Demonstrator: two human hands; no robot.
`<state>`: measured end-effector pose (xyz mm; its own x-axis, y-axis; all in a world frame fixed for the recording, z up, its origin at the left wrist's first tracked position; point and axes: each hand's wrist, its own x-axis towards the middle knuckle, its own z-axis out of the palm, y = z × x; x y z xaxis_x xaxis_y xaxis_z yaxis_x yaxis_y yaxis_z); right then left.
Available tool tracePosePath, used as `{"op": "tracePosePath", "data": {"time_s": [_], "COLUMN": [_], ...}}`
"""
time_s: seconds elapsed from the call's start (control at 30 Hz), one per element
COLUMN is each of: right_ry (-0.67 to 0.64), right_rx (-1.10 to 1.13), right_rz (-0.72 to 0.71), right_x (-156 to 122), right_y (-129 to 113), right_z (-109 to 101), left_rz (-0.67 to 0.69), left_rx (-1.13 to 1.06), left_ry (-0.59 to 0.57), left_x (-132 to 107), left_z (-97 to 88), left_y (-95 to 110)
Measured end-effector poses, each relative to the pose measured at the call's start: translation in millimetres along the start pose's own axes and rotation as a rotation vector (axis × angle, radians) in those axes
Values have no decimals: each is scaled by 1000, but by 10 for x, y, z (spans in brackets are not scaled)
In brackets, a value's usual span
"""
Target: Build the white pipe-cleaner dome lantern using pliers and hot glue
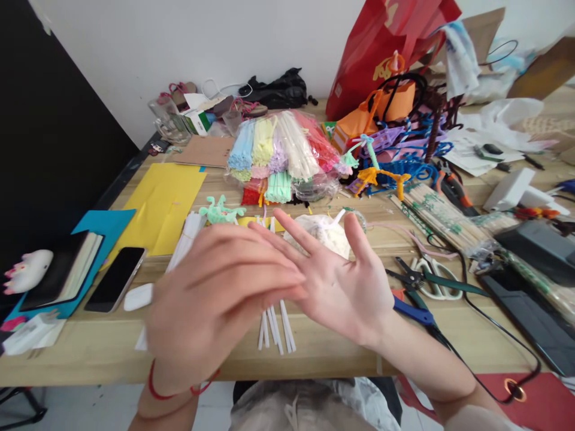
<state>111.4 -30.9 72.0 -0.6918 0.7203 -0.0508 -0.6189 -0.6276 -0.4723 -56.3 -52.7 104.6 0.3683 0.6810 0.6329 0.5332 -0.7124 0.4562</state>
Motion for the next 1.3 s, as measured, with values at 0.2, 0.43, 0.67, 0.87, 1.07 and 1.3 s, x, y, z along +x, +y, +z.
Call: {"op": "tracePosePath", "data": {"time_s": [0.2, 0.43, 0.67, 0.87, 1.07, 1.3], "right_ry": [4, 16, 27, 97, 184, 102], "right_rx": [49, -43, -230, -395, -536, -620], "right_rz": [33, -16, -168, -393, -483, -550], "right_x": [-36, -56, -101, -141, -192, -206], "right_y": [-33, -55, -9, -28, -64, -74], "right_z": [-14, 12, 74, 56, 4, -47], "left_rz": [142, 186, 60, 53, 107, 15], "left_rx": [206, 232, 120, 181, 270, 151], "left_ry": [-97, -96, -273, -239, -224, -91], "left_x": [30, 54, 59, 37, 40, 5], "left_z": [247, 262, 144, -65, -109, -31], "left_y": [127, 64, 121, 89, -3, 12]}}
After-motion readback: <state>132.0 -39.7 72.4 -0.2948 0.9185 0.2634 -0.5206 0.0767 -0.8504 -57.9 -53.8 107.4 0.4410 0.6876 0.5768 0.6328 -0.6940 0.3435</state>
